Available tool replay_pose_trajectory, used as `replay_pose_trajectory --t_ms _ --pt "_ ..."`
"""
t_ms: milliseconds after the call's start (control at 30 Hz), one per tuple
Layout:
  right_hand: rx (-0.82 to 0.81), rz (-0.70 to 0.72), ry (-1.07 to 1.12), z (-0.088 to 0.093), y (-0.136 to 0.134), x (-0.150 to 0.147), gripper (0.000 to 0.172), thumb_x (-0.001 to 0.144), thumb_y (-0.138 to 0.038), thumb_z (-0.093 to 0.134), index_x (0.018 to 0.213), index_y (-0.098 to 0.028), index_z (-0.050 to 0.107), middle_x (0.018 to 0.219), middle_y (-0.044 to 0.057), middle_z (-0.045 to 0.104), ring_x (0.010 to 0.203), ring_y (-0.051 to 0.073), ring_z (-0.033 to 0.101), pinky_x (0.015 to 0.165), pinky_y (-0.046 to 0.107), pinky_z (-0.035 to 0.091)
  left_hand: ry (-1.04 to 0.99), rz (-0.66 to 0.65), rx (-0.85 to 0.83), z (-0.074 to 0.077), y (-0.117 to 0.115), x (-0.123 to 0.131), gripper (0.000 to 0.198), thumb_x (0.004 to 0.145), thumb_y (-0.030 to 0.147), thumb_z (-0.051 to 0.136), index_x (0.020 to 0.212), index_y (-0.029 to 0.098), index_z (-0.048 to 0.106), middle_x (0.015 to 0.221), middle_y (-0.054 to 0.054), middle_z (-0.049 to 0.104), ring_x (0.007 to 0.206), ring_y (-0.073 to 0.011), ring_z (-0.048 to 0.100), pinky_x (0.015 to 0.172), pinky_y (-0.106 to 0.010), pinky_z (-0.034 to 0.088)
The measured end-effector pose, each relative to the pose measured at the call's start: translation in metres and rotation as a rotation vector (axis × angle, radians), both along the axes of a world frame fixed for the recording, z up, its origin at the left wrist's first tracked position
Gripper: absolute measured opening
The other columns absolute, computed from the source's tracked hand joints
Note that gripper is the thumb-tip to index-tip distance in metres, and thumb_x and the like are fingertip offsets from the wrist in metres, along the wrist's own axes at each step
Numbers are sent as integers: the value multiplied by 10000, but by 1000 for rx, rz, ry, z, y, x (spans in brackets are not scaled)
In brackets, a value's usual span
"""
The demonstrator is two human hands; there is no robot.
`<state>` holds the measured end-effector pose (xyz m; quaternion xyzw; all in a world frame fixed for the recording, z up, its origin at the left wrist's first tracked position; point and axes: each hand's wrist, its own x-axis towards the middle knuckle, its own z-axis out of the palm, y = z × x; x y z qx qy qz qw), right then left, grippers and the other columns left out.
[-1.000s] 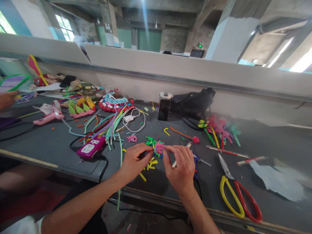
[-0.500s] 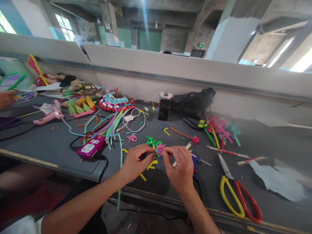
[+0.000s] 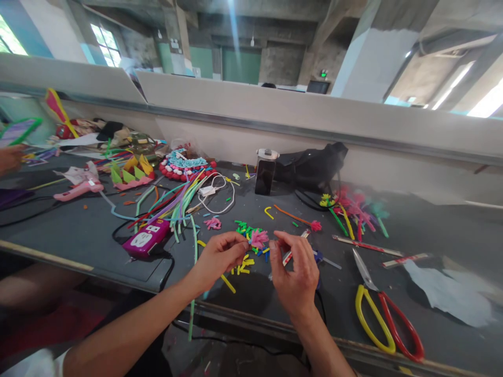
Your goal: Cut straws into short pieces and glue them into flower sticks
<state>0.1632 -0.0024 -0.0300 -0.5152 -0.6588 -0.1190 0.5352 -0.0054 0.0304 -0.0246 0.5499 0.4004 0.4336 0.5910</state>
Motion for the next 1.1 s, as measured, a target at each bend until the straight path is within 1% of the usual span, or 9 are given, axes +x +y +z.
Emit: replay_pose_trajectory --t_ms 100,267,367,500,700,867,967,1100 --pt "10 -17 0 0 1 0 116 898 -220 594 1002 -198 641 841 22 669 716 146 609 701 281 478 -119 -24 -79 3 -1 0 208 771 344 633 693 157 585 468 66 465 379 -40 304 382 -187 190" --pt "15 -7 13 0 1 -3 104 903 -226 587 985 -201 646 843 31 675 711 152 616 683 286 481 -271 -48 -186 8 1 -3 199 774 329 636 711 149 582 501 55 486 358 -26 306 363 -189 132" --pt "11 1 25 -1 1 -5 102 909 -235 578 982 -206 642 831 31 671 696 155 613 669 293 484 -354 -75 -279 6 3 -5 181 761 317 645 748 140 604 512 58 480 351 -22 307 364 -191 136" --pt "16 34 31 -5 4 -8 100 895 -211 599 989 -210 635 826 18 656 696 146 598 679 290 482 -459 -108 -344 1 7 -6 175 768 305 646 751 135 611 507 66 456 350 -16 293 368 -186 153" --pt "12 68 26 -8 9 -13 112 888 -196 609 996 -217 631 803 3 644 686 140 580 686 290 476 -547 -123 -393 -6 10 -6 185 786 317 633 782 134 607 504 76 424 360 -18 289 368 -175 171" --pt "2 88 36 -7 11 -16 113 881 -177 616 986 -217 631 819 5 653 700 143 593 689 289 478 -612 -146 -485 -10 11 -3 172 761 298 634 752 138 572 485 92 377 351 -17 255 357 -170 161" --pt "-1 87 34 -7 12 -17 111 882 -180 621 985 -218 629 824 6 656 703 147 599 694 294 480 -620 -161 -522 -11 11 -1 169 741 286 638 730 139 555 477 99 355 349 -14 231 355 -168 152" --pt "-5 85 29 -7 12 -17 98 885 -197 621 980 -220 624 815 7 652 697 152 599 674 298 482 -600 -162 -509 -11 11 0 166 744 284 626 709 144 544 465 102 323 352 -14 204 358 -167 140"
